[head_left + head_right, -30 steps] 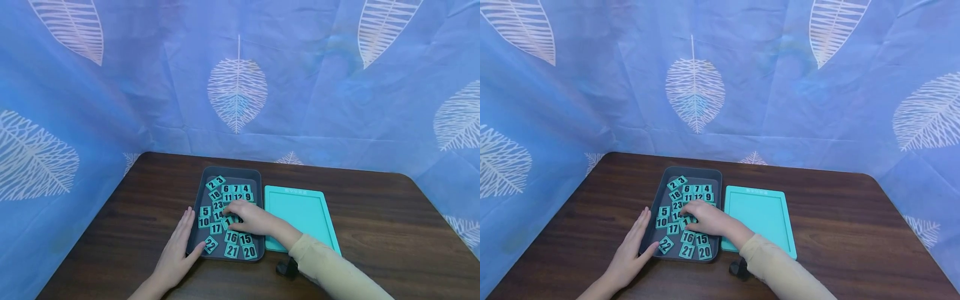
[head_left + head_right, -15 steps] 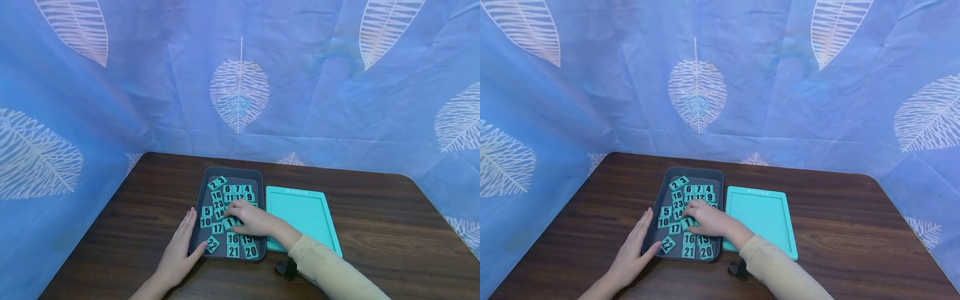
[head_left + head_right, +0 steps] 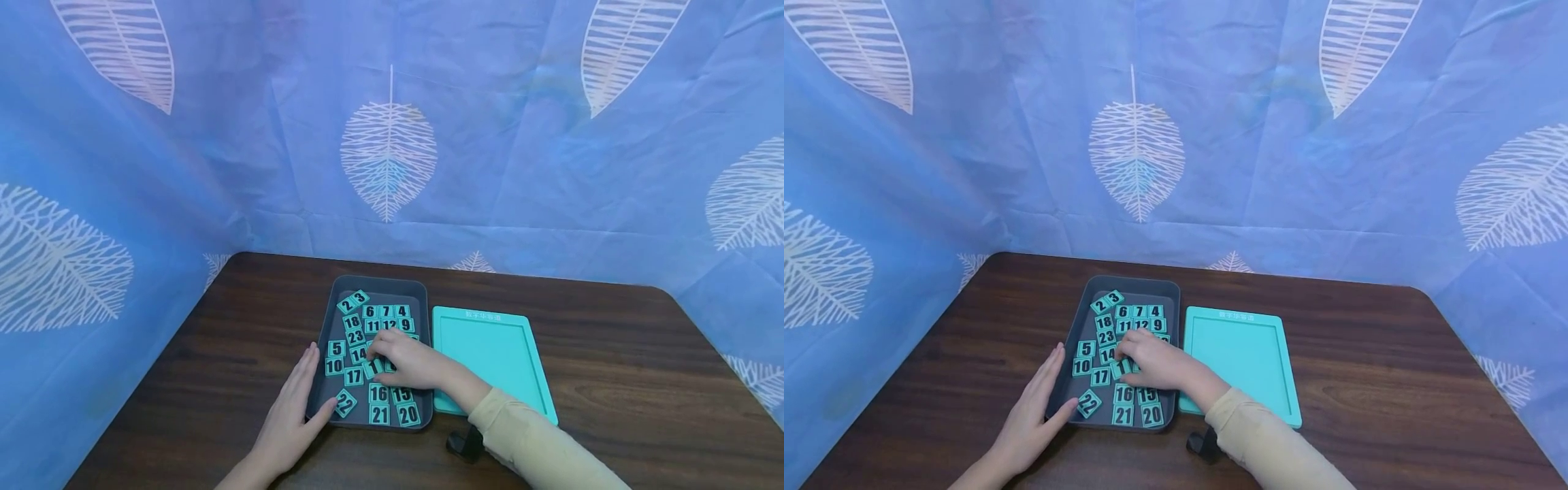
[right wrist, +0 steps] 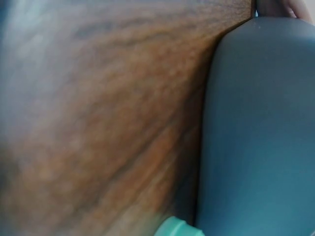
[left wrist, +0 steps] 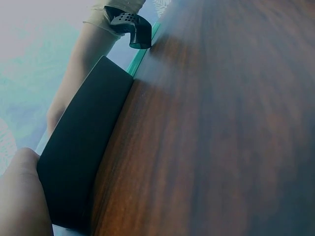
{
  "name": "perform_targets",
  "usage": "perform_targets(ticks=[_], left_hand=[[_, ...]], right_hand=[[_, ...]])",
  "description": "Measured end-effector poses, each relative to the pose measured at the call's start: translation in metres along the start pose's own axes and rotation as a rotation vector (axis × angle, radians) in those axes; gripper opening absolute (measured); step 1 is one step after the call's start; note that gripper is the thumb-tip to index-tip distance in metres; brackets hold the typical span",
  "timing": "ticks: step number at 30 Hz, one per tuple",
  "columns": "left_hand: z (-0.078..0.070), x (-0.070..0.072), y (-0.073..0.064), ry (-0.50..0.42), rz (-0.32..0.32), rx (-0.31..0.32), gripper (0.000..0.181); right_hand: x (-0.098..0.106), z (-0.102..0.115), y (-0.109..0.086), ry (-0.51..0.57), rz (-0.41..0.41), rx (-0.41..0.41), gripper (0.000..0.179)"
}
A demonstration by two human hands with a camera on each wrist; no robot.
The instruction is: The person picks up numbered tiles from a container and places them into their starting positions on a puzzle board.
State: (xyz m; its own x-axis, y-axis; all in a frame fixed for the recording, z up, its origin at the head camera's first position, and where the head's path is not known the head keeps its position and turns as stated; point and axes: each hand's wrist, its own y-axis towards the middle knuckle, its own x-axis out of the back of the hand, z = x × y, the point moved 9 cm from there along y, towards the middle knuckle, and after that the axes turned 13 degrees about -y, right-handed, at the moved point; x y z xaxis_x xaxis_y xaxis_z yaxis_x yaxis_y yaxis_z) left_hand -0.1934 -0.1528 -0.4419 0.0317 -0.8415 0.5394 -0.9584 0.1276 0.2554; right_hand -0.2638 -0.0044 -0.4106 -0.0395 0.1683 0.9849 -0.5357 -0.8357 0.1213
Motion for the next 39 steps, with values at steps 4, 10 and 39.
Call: perform_targets(ticks=[4,10,39], left_hand=[[-0.001,0.001,0.000,-0.001,-0.001,-0.016,0.077],[-0.002,0.001,0.000,0.008,0.001,-0.024,0.076],[0.000,0.001,0.001,0.001,0.018,0.024,0.077]], right_hand=[[0.000,0.000,0.001,-0.017,0.003,0.005,0.027],[0.000,0.001,0.001,-0.010,0.025,0.001,0.027],[0.037,-0.016,-0.003,0.060,-0.088,-0.106,0.030]])
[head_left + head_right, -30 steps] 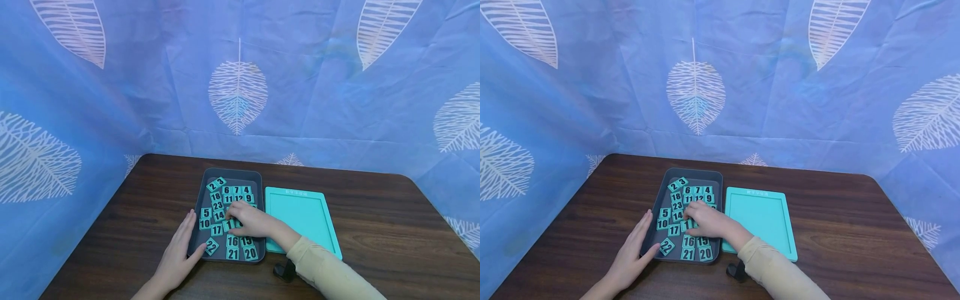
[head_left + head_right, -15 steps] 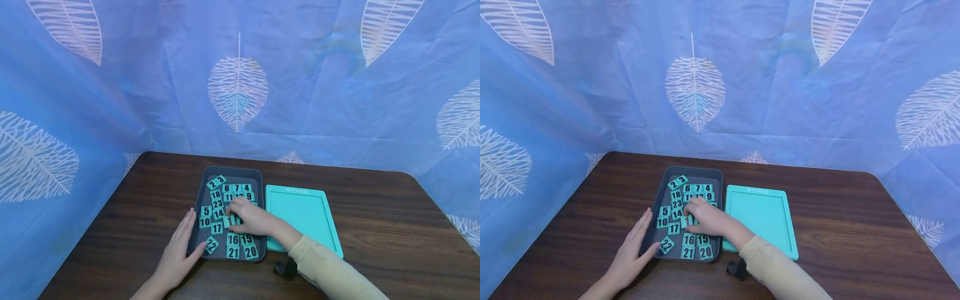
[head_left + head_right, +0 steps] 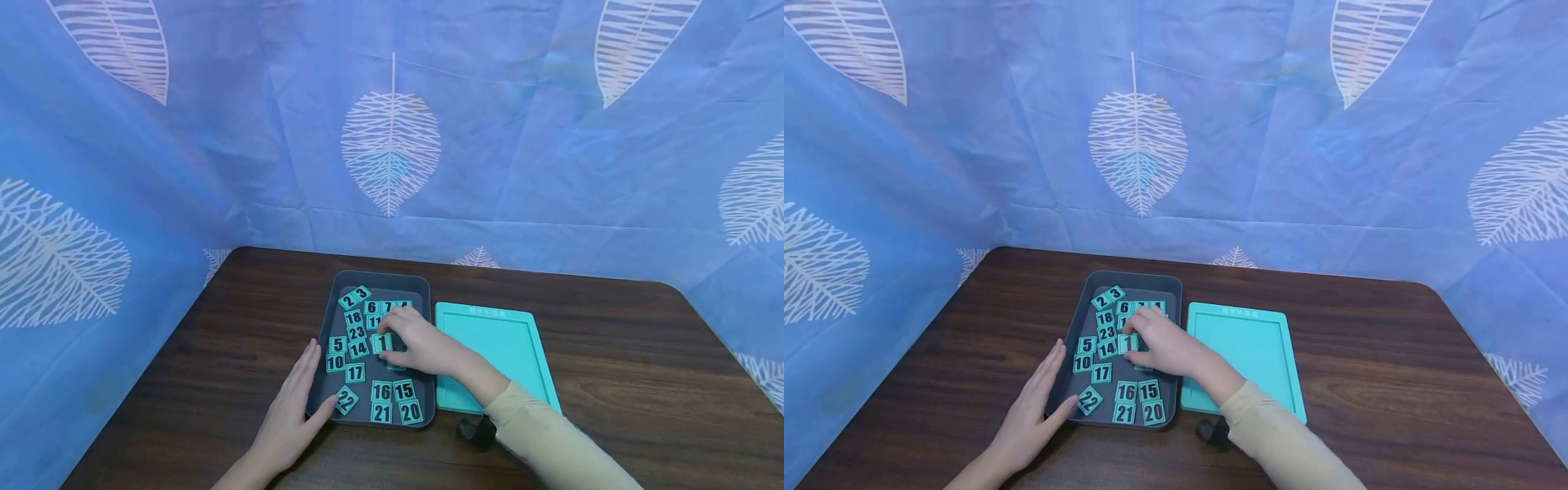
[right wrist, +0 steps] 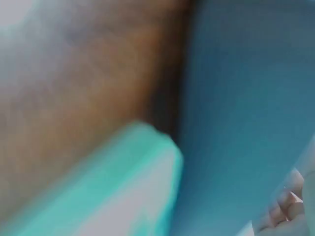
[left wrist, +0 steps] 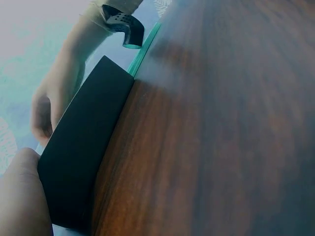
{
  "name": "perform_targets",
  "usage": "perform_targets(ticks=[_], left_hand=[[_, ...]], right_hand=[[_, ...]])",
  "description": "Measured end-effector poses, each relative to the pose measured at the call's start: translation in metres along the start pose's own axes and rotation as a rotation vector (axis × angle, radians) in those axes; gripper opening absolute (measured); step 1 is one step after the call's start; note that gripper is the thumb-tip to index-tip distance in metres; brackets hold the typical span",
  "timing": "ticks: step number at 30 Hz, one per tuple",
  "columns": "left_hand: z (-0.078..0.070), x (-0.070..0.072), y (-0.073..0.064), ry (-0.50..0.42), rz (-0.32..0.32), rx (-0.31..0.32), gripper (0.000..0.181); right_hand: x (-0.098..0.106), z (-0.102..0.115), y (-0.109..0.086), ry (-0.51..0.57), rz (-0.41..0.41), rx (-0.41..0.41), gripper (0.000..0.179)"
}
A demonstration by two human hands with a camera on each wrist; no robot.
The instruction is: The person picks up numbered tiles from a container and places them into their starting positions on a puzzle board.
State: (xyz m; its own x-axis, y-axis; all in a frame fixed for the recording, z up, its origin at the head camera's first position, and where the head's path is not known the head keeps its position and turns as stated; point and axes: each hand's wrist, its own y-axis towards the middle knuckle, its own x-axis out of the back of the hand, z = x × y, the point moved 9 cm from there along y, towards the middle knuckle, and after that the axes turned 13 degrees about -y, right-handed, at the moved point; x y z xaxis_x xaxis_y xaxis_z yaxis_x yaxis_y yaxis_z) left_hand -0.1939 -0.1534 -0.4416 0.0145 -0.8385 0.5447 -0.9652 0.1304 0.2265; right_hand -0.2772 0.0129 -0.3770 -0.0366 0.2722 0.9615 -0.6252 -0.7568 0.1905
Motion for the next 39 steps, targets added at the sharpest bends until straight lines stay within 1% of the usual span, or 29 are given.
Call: perform_targets(ticks=[3,7,9,11,13,16,21,24,29,39], left_hand=[[0.001,0.000,0.000,0.002,-0.002,-0.003,0.077],[0.001,0.000,0.000,-0.001,0.001,-0.004,0.078],[0.001,0.000,0.001,-0.003,0.002,-0.007,0.078],[0.001,0.001,0.001,-0.004,0.000,-0.008,0.077],[0.001,0.001,0.001,-0.004,-0.001,-0.010,0.077],[0.001,0.001,0.001,-0.006,0.001,-0.009,0.077],[0.001,0.001,0.000,-0.004,0.004,-0.009,0.077],[0.001,0.000,0.001,-0.003,0.004,-0.005,0.077],[0.001,0.000,0.001,-0.006,0.004,-0.003,0.077],[0.001,0.000,0.001,-0.002,0.002,-0.007,0.078]], right_hand=[[0.022,-0.013,-0.003,-0.020,-0.057,-0.027,0.030],[0.049,-0.041,-0.013,-0.027,-0.123,-0.121,0.031],[0.056,-0.058,-0.020,-0.028,-0.146,-0.176,0.032],[0.059,-0.074,-0.028,-0.031,-0.149,-0.228,0.033],[0.057,-0.088,-0.035,-0.039,-0.136,-0.261,0.033],[0.048,-0.104,-0.045,-0.047,-0.100,-0.284,0.032],[0.027,-0.118,-0.053,-0.053,-0.030,-0.281,0.029],[0.020,-0.120,-0.054,-0.070,0.000,-0.260,0.028],[0.014,-0.118,-0.052,-0.111,0.028,-0.234,0.027],[0.009,-0.119,-0.051,-0.139,0.072,-0.285,0.026]])
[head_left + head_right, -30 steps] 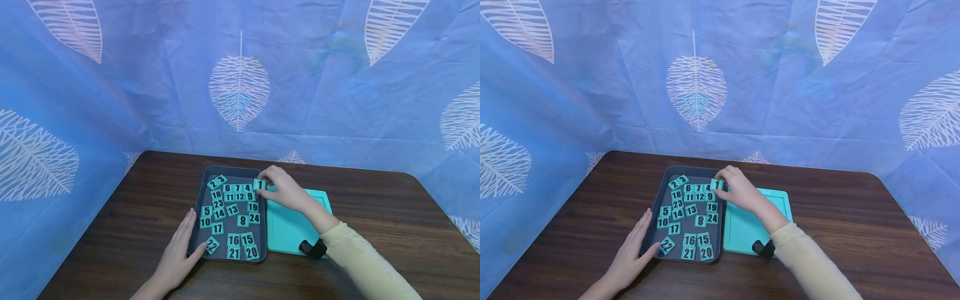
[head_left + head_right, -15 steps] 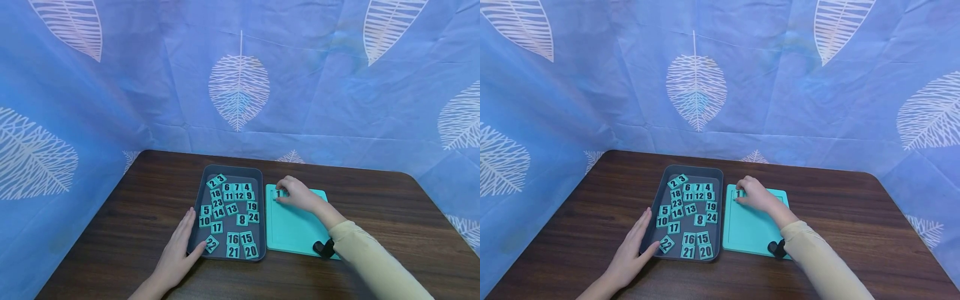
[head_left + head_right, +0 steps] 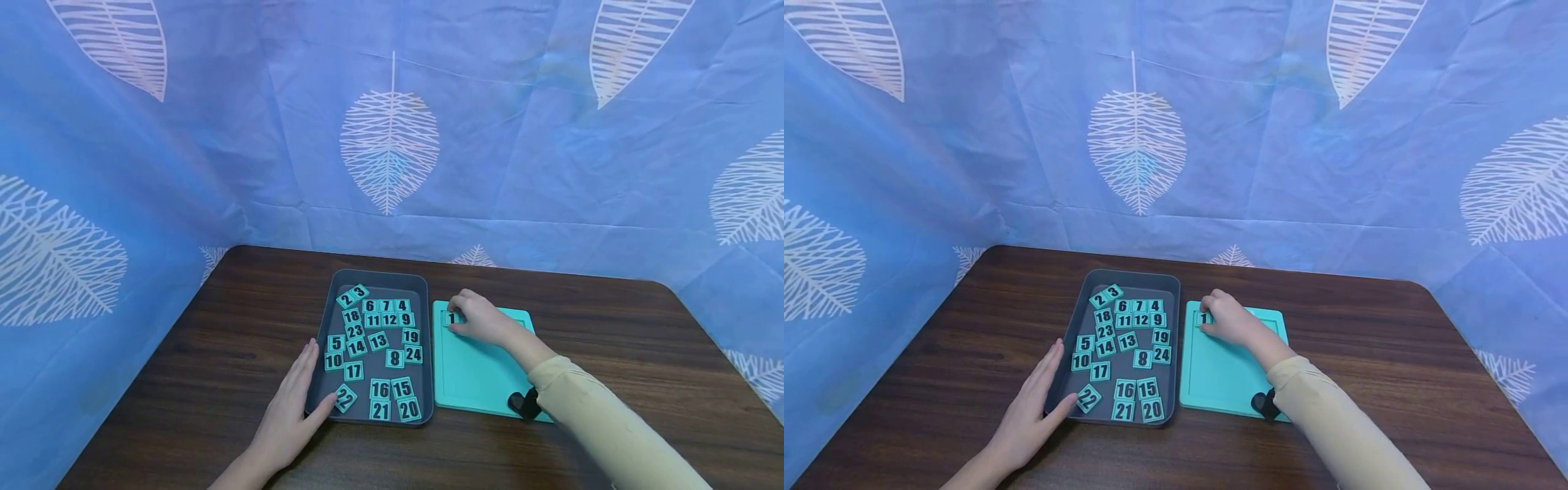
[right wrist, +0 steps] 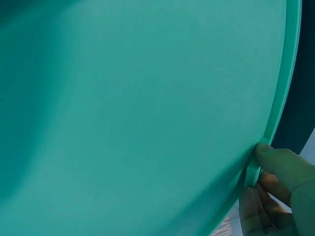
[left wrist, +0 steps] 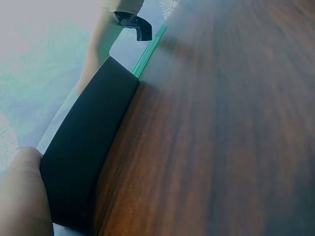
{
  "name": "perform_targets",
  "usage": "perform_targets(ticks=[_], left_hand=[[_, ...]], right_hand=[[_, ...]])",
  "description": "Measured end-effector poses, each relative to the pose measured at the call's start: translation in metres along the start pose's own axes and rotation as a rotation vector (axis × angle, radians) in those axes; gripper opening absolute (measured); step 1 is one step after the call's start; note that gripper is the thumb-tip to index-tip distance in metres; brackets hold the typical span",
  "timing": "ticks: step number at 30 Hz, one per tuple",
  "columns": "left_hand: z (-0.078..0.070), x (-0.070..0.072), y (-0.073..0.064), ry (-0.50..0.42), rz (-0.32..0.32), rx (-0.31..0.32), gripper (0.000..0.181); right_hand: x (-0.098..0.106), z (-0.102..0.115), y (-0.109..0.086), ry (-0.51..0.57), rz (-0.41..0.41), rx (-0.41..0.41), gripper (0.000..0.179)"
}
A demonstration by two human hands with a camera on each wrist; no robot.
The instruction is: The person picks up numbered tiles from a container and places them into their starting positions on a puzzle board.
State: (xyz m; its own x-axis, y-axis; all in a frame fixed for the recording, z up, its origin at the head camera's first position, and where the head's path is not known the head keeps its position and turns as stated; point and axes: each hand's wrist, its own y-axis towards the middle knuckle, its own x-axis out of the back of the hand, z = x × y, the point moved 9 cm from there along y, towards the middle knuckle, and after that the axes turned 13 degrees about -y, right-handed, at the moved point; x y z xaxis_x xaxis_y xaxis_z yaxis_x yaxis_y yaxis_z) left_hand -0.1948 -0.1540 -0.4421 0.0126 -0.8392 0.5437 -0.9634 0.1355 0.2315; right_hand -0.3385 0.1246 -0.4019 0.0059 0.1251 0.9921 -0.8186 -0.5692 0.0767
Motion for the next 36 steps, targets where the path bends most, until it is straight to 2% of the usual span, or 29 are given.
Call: perform_targets(ticks=[17,36], left_hand=[[0.0001,0.0008,0.0005,-0.003,0.002,0.005,0.078],[0.0000,0.0003,-0.0003,-0.009,-0.001,-0.004,0.078]], right_hand=[[0.0025,0.0053,0.0023,-0.024,-0.010,0.011,0.025],[0.0087,0.0063,0.0018,0.023,-0.039,0.023,0.028]])
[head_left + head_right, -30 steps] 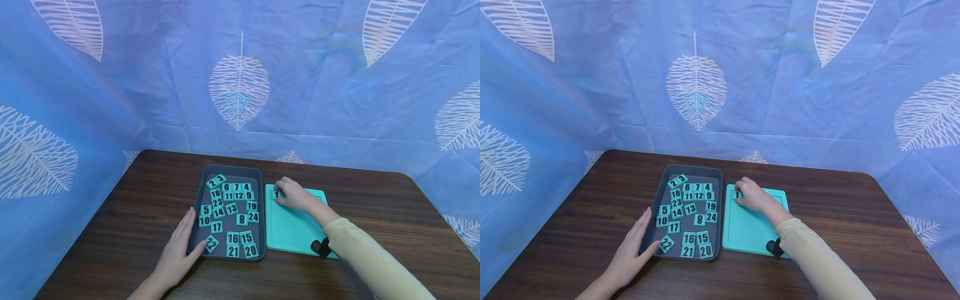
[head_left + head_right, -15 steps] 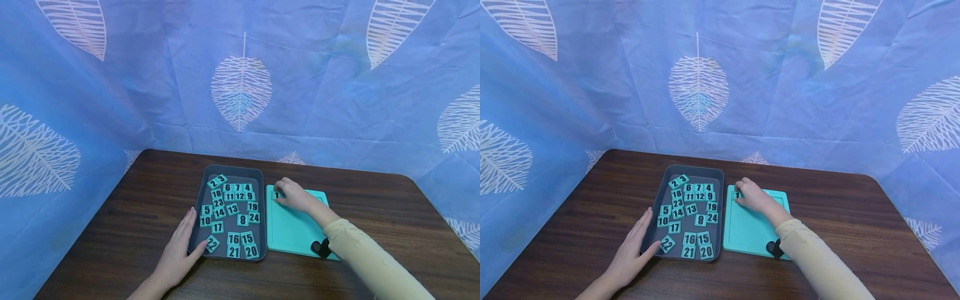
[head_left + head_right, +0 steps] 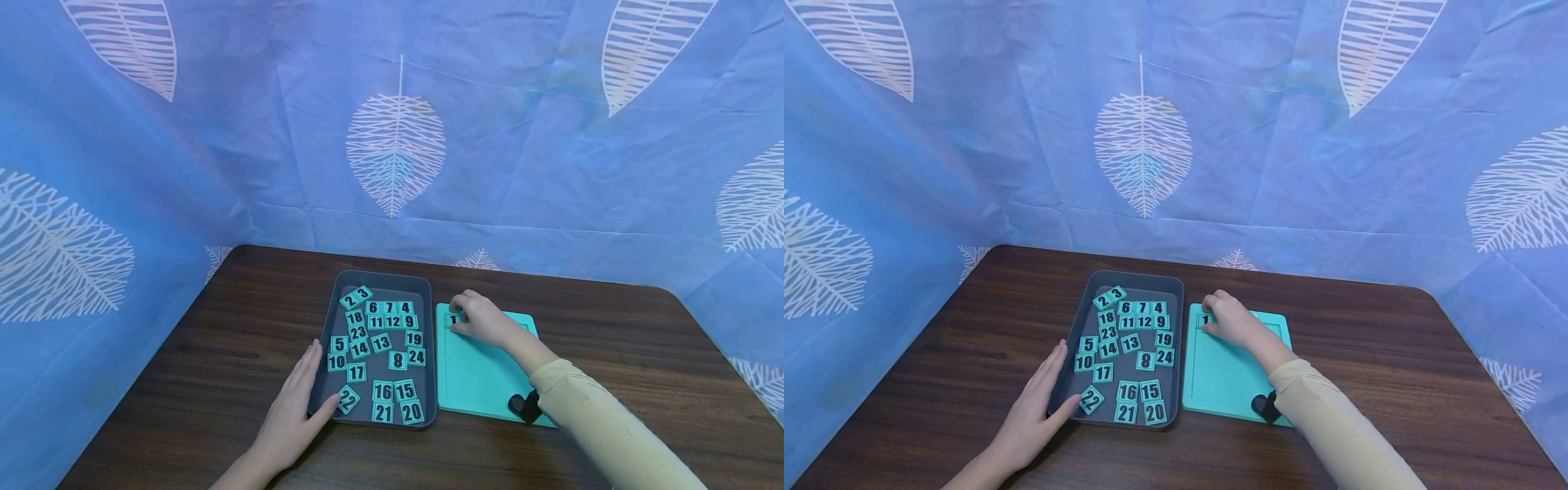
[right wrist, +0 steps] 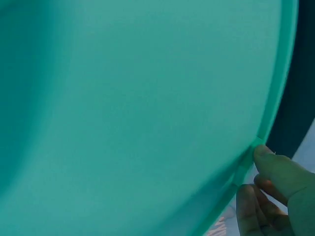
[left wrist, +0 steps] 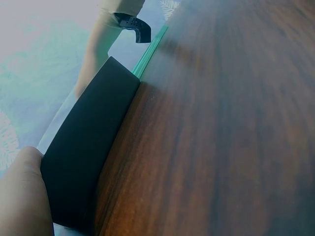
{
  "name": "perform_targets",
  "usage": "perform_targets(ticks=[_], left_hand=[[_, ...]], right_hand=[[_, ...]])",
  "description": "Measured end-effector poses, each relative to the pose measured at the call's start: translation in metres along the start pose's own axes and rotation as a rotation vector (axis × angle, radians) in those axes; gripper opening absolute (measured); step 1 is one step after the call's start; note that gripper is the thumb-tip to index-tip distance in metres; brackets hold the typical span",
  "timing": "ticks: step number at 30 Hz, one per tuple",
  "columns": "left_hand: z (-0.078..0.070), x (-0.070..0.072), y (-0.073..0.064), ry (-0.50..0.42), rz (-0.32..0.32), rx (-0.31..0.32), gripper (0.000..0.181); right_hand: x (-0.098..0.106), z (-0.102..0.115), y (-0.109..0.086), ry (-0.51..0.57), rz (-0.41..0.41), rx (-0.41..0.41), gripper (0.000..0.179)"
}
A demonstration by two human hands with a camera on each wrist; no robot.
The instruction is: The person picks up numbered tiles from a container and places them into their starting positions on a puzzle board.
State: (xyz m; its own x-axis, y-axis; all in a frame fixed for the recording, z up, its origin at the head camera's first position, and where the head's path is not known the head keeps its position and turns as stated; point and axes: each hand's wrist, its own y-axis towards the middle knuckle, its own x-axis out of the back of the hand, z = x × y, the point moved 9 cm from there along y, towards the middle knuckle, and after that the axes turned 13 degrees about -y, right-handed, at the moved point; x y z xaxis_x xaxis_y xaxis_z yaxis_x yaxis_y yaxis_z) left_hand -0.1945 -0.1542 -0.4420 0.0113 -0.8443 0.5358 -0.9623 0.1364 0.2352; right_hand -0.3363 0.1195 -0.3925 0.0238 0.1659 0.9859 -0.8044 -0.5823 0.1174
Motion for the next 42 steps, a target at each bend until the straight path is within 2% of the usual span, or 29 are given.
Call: perform_targets(ticks=[7,14,22,30,36,42], left_hand=[[0.001,0.000,-0.001,0.001,-0.005,-0.006,0.079],[-0.001,0.001,-0.001,-0.005,-0.007,-0.018,0.078],[0.000,0.000,-0.001,-0.007,-0.001,-0.018,0.079],[0.004,0.000,-0.001,-0.007,-0.004,0.012,0.078],[0.003,-0.001,0.000,-0.009,-0.005,-0.005,0.079],[0.002,0.002,0.001,-0.006,-0.004,-0.012,0.080]], right_hand=[[0.013,0.006,0.008,0.132,0.007,-0.014,0.033],[0.029,0.032,0.032,0.249,-0.006,0.010,0.032],[0.035,0.072,0.065,0.191,-0.009,0.147,0.029],[0.044,0.104,0.098,0.212,0.007,0.220,0.030],[0.028,0.120,0.117,0.286,0.028,0.233,0.031],[0.002,0.121,0.129,0.341,0.044,0.189,0.032]])
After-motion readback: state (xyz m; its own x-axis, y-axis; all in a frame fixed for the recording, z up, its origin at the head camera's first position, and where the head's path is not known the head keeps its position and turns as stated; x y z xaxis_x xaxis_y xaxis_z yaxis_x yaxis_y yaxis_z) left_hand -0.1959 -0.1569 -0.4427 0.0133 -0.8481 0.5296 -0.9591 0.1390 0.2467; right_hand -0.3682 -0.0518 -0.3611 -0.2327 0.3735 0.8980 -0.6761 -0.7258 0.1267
